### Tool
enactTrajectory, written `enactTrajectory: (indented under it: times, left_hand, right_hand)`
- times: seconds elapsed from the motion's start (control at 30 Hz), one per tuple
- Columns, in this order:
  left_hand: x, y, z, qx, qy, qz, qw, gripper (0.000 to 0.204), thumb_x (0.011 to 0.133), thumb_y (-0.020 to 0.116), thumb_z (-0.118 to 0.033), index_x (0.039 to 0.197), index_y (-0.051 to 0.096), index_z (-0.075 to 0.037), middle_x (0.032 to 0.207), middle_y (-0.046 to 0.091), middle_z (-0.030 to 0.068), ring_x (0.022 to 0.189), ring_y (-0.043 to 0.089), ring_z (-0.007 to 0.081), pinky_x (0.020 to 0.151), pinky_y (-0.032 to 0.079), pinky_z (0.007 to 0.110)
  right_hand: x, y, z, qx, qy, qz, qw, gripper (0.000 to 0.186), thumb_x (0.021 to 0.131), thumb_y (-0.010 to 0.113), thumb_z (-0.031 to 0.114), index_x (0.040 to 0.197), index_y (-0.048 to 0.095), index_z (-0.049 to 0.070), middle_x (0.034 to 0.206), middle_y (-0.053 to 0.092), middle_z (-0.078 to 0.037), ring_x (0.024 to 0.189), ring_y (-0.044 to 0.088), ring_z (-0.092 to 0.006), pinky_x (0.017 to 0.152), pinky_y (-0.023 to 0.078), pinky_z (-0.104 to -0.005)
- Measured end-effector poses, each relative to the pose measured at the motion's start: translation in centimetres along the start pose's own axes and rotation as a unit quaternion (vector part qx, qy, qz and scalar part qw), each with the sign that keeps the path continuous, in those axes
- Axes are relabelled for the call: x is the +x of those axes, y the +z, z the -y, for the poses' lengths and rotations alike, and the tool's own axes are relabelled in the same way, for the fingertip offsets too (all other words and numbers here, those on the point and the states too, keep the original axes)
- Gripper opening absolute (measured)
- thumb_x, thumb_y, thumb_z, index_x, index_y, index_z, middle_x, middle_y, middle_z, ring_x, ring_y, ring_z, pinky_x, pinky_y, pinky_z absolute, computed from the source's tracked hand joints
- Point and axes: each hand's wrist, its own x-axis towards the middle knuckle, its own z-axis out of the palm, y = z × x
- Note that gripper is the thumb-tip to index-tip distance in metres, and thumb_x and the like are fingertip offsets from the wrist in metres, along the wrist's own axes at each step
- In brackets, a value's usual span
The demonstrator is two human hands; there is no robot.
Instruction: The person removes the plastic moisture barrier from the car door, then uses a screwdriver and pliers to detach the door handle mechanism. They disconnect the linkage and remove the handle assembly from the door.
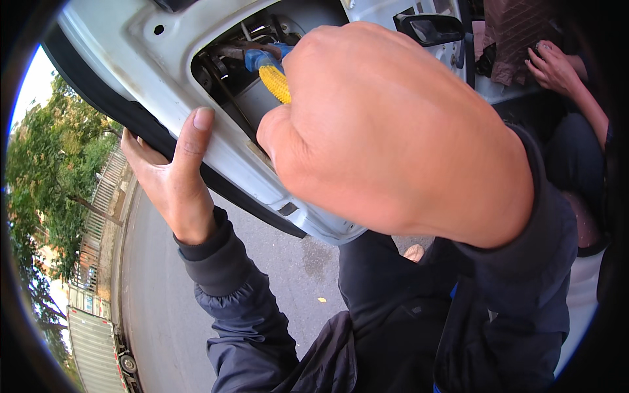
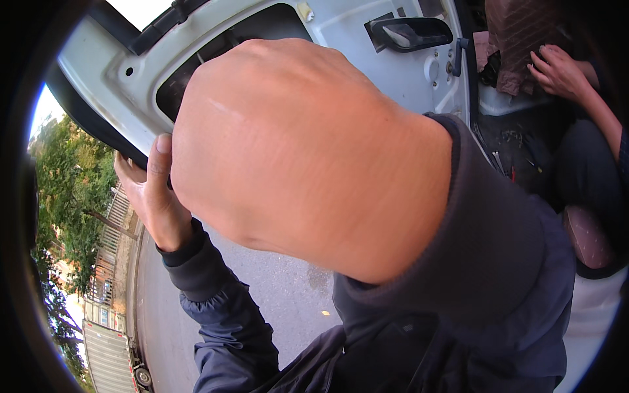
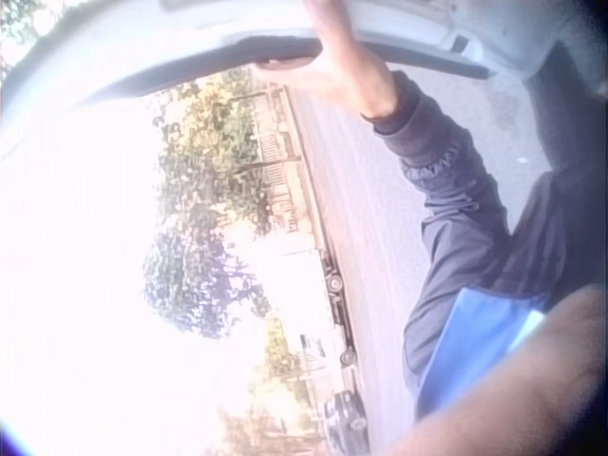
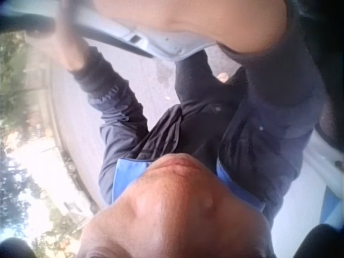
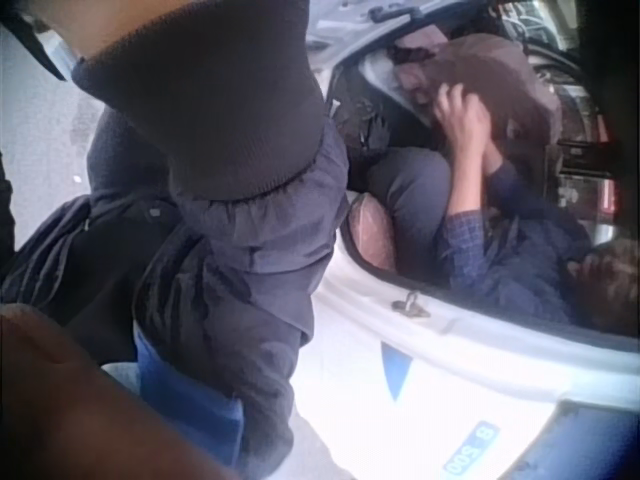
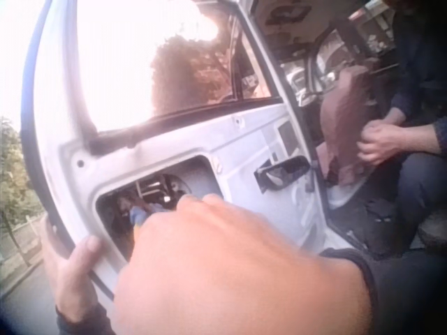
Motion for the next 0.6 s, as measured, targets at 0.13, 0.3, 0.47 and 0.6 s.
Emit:
enactTrajectory:
  times: [0.13,0.3,0.47,0.6]
  left_hand:
    - [0.2,-0.1,0.3,0.013,0.012,-0.008,1.0,0.088,0.077,0.092,-0.023,0.144,0.043,0.007,0.128,0.059,0.0176,0.117,0.058,0.0252,0.108,0.042,0.036]
    - [-0.1,-0.3,0.1,0.102,0.054,0.015,0.993,0.067,0.094,0.076,-0.03,0.137,0.043,0.008,0.126,0.061,0.0204,0.114,0.061,0.0249,0.103,0.046,0.037]
    - [-0.2,-0.1,0.0,0.037,0.02,0.0,0.999,0.08,0.082,0.086,-0.024,0.141,0.043,0.007,0.128,0.059,0.019,0.116,0.059,0.0255,0.108,0.043,0.037]
    - [-0.2,-0.2,0.0,0.081,0.035,0.008,0.996,0.066,0.094,0.076,-0.029,0.136,0.042,0.008,0.124,0.061,0.0191,0.111,0.061,0.0238,0.102,0.046,0.037]
  right_hand:
    - [0.0,-0.8,-0.1,0.027,-0.027,-0.025,0.999,0.03,0.072,0.062,0.013,0.059,0.038,0.003,0.057,0.034,-0.016,0.053,0.042,-0.0348,0.052,0.03,-0.0488]
    - [-0.4,-0.1,1.5,-0.059,-0.013,-0.088,0.994,0.031,0.069,0.063,0.014,0.059,0.037,0.003,0.057,0.035,-0.015,0.052,0.043,-0.0341,0.05,0.03,-0.049]
    - [-0.1,0.3,0.6,0.05,-0.014,-0.051,0.997,0.032,0.066,0.065,0.015,0.057,0.036,0.003,0.052,0.034,-0.015,0.048,0.043,-0.0337,0.047,0.031,-0.0483]
    - [0.7,-0.4,0.7,0.028,-0.017,-0.044,0.998,0.032,0.067,0.064,0.013,0.056,0.037,0.002,0.048,0.034,-0.015,0.045,0.041,-0.0352,0.047,0.032,-0.0484]
